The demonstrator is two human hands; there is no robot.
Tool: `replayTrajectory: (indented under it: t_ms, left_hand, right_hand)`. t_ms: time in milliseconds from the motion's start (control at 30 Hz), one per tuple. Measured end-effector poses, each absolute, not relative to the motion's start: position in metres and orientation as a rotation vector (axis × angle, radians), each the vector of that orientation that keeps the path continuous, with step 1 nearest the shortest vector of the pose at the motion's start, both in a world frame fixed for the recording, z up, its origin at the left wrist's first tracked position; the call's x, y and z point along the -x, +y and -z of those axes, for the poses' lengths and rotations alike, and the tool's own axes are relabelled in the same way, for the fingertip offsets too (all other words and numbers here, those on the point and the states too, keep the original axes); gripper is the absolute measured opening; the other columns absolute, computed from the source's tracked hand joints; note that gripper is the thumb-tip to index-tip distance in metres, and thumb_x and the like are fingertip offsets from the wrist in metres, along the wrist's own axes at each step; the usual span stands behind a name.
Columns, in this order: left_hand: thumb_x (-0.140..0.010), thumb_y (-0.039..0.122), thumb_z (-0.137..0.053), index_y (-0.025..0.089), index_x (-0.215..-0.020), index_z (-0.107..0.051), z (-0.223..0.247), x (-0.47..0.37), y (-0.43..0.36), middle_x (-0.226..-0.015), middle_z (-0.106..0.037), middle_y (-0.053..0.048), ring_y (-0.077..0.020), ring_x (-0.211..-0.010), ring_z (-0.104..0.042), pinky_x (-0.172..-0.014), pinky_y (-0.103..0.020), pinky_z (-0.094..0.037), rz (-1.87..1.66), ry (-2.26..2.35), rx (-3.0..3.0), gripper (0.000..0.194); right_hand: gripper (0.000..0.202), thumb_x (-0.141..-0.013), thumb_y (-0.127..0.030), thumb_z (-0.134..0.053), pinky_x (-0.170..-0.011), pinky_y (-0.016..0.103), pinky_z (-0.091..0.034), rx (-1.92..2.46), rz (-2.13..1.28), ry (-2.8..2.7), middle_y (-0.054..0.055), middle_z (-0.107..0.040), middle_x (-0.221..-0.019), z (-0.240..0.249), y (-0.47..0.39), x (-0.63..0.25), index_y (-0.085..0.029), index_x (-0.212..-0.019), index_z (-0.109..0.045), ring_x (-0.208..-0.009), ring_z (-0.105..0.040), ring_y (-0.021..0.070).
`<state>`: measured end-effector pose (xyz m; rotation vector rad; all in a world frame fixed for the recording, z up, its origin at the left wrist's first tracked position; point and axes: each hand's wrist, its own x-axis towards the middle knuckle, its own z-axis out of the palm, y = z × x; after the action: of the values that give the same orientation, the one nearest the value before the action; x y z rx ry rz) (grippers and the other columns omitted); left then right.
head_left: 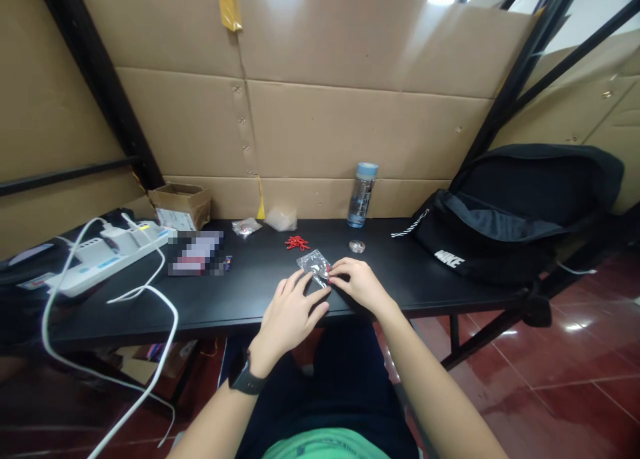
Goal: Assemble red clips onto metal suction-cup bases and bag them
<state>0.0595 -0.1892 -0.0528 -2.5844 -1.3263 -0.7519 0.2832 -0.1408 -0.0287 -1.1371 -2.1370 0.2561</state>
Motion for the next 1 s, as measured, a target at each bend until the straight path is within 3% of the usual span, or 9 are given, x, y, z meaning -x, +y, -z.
replayTrajectory:
  t_ms: [367,667,900,1000]
  left_hand:
    - [-0.102,0.039,-0.050,0.030,-0.134,-0.066,0.048,-0.061,-0.193,-0.138,-0.061,-0.009,-0.0328,-0.137,-0.045,-0.106,-0.050,-0.041,0.776,-1.275,2.548,0.036]
    - [-0.103,0.031,-0.049,0.026,-0.132,-0.066,0.048,-0.060,-0.194,-0.135,-0.067,-0.008,-0.0299,-0.135,-0.049,-0.103,-0.046,-0.041,0.791,-1.185,2.543,0.034]
    - [-0.103,0.031,-0.048,0.025,-0.132,-0.066,0.049,-0.060,-0.194,-0.135,-0.068,-0.007,-0.0302,-0.134,-0.051,-0.102,-0.047,-0.039,0.794,-1.184,2.552,0.034]
    - [-0.103,0.031,-0.049,0.025,-0.130,-0.067,0.049,-0.061,-0.194,-0.133,-0.070,-0.007,-0.0302,-0.133,-0.052,-0.100,-0.046,-0.040,0.813,-1.188,2.550,0.033]
  right_hand:
    - [0.023,-0.099,-0.023,-0.061,-0.096,0.032,-0.050,1.115,-0.097,-2.281,0.004,-0.077,-0.111,0.035,-0.134,-0.280,-0.027,-0.110,-0.081,-0.101,-0.072,0.0192]
    - [0.020,-0.099,-0.025,-0.063,-0.081,0.031,-0.039,1.238,0.112,-2.418,0.003,-0.075,-0.109,0.025,-0.130,-0.264,-0.030,-0.108,-0.080,-0.091,-0.068,0.0165]
    - [0.009,-0.094,-0.025,-0.069,-0.075,0.030,-0.030,1.279,0.158,-2.379,-0.001,-0.073,-0.093,0.022,-0.117,-0.244,-0.022,-0.086,-0.074,-0.084,-0.065,0.0141]
    - [0.019,-0.085,-0.032,-0.079,-0.070,0.029,-0.029,1.365,0.154,-2.315,-0.002,-0.070,-0.088,0.013,-0.110,-0.242,-0.020,-0.082,-0.065,-0.080,-0.062,0.0145]
